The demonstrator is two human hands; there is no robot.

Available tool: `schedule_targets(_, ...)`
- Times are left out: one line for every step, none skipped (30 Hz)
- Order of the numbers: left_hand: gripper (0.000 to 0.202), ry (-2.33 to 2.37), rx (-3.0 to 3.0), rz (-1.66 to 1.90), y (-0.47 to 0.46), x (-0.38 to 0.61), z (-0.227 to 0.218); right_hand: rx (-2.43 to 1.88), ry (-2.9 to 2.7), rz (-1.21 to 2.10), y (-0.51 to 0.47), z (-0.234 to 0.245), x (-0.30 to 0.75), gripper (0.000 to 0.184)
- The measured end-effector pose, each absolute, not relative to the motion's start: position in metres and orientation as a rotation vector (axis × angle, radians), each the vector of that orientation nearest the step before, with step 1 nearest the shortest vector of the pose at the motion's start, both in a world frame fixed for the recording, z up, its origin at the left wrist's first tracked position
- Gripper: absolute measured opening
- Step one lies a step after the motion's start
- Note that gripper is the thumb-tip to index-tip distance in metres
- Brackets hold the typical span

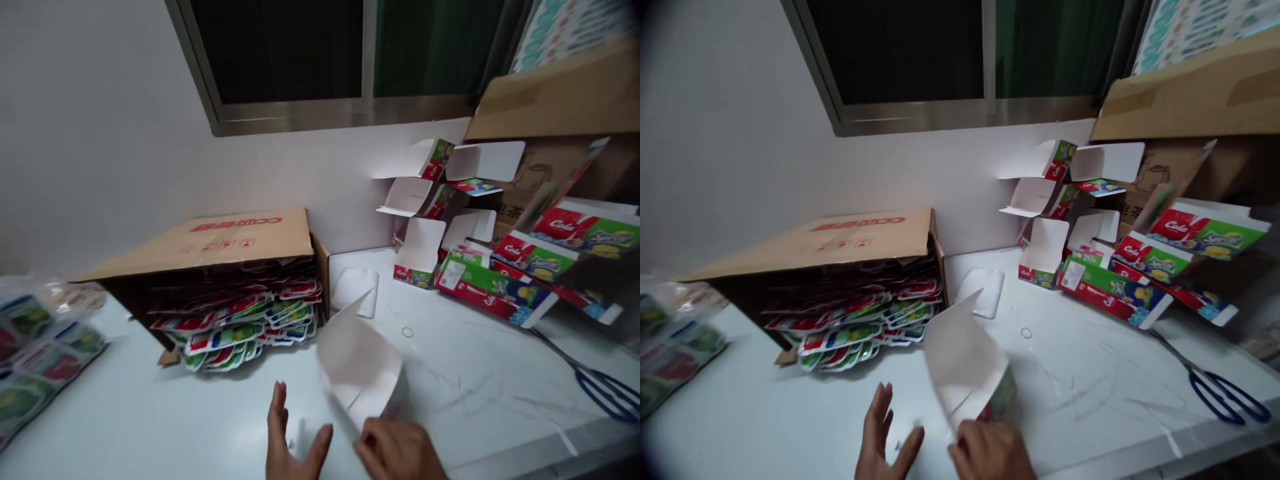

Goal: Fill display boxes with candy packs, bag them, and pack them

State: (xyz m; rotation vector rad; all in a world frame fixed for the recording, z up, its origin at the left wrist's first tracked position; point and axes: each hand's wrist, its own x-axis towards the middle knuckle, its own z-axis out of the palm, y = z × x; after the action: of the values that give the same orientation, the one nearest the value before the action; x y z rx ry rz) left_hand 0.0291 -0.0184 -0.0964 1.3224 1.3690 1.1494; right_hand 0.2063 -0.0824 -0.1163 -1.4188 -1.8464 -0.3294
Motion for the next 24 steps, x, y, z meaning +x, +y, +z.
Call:
schedule_targets(0.089,1.377,1.291,1.190,-0.016,0.026,-0.099,-1.356,-1.867,-0.288,-0.085,-0.129,0.186,0.023)
schedule_targets(0.083,1.395,1.253,1.205,-0.014,0.019,-0.102,-1.297,-1.885,-0.239,-0.086,-0.140,0.169,0.024)
schedule_targets(0.074,1.416,1.226,1.202,-0.011,0.009,-0.106,-1.248,-1.906,-0.167,-0.087,-0.149,0.154,0.023)
schedule_targets(0.065,1.459,1.200,1.216,-0.007,-0.003,-0.109,-1.208,-1.939,-0.069,-0.087,-0.154,0.143,0.022)
schedule_targets(0.058,1.516,1.183,1.251,-0.003,-0.018,-0.113,-1.185,-1.978,0.045,-0.089,-0.156,0.136,0.025)
schedule_targets(0.055,1.556,1.185,1.297,0.003,-0.034,-0.116,-1.184,-2.014,0.158,-0.091,-0.156,0.131,0.034)
schedule_targets(0.053,1.589,1.183,1.343,0.009,-0.050,-0.119,-1.203,-2.043,0.260,-0.094,-0.152,0.130,0.045)
schedule_targets(0.050,1.633,1.153,1.394,0.016,-0.067,-0.121,-1.227,-2.072,0.340,-0.097,-0.148,0.131,0.051)
schedule_targets(0.049,1.640,1.133,1.421,0.023,-0.084,-0.121,-1.255,-2.092,0.389,-0.099,-0.144,0.135,0.050)
schedule_targets(0.049,1.610,1.130,1.451,0.029,-0.101,-0.121,-1.286,-2.104,0.420,-0.100,-0.140,0.140,0.045)
schedule_targets(0.049,1.574,1.129,1.467,0.035,-0.118,-0.120,-1.308,-2.116,0.449,-0.099,-0.138,0.146,0.037)
schedule_targets(0.050,1.572,1.118,1.492,0.041,-0.134,-0.118,-1.321,-2.133,0.476,-0.096,-0.138,0.153,0.031)
schedule_targets(0.051,1.575,1.106,1.516,0.045,-0.150,-0.116,-1.337,-2.150,0.496,-0.091,-0.139,0.160,0.027)
schedule_targets(0.052,1.592,1.089,1.543,0.048,-0.164,-0.113,-1.358,-2.161,0.504,-0.083,-0.141,0.167,0.025)
schedule_targets(0.052,1.618,1.068,1.573,0.050,-0.177,-0.111,-1.382,-2.171,0.500,-0.073,-0.143,0.172,0.025)
schedule_targets(0.052,1.641,1.048,1.602,0.052,-0.187,-0.110,-1.405,-2.184,0.476,-0.061,-0.146,0.177,0.026)
schedule_targets(0.051,1.662,1.028,1.630,0.053,-0.196,-0.109,-1.433,-2.201,0.419,-0.048,-0.147,0.180,0.027)
schedule_targets(0.051,1.681,1.008,1.653,0.054,-0.202,-0.109,-1.464,-2.219,0.336,-0.033,-0.146,0.182,0.027)
schedule_targets(0.051,1.697,0.989,1.671,0.055,-0.206,-0.111,-1.495,-2.234,0.241,-0.016,-0.144,0.183,0.028)
schedule_targets(0.053,1.709,0.972,1.682,0.056,-0.208,-0.113,-1.527,-2.241,0.138,0.003,-0.140,0.183,0.028)
schedule_targets(0.055,1.718,0.957,1.688,0.058,-0.208,-0.115,-1.559,-2.234,0.051,0.022,-0.134,0.182,0.028)
schedule_targets(0.057,1.727,0.945,1.689,0.060,-0.207,-0.118,-1.589,-2.214,-0.014,0.042,-0.127,0.180,0.028)
schedule_targets(0.060,1.737,0.934,1.687,0.061,-0.206,-0.121,-1.618,-2.190,-0.071,0.062,-0.120,0.178,0.028)
schedule_targets(0.061,1.751,0.926,1.684,0.062,-0.204,-0.124,-1.645,-2.163,-0.129,0.082,-0.112,0.177,0.028)
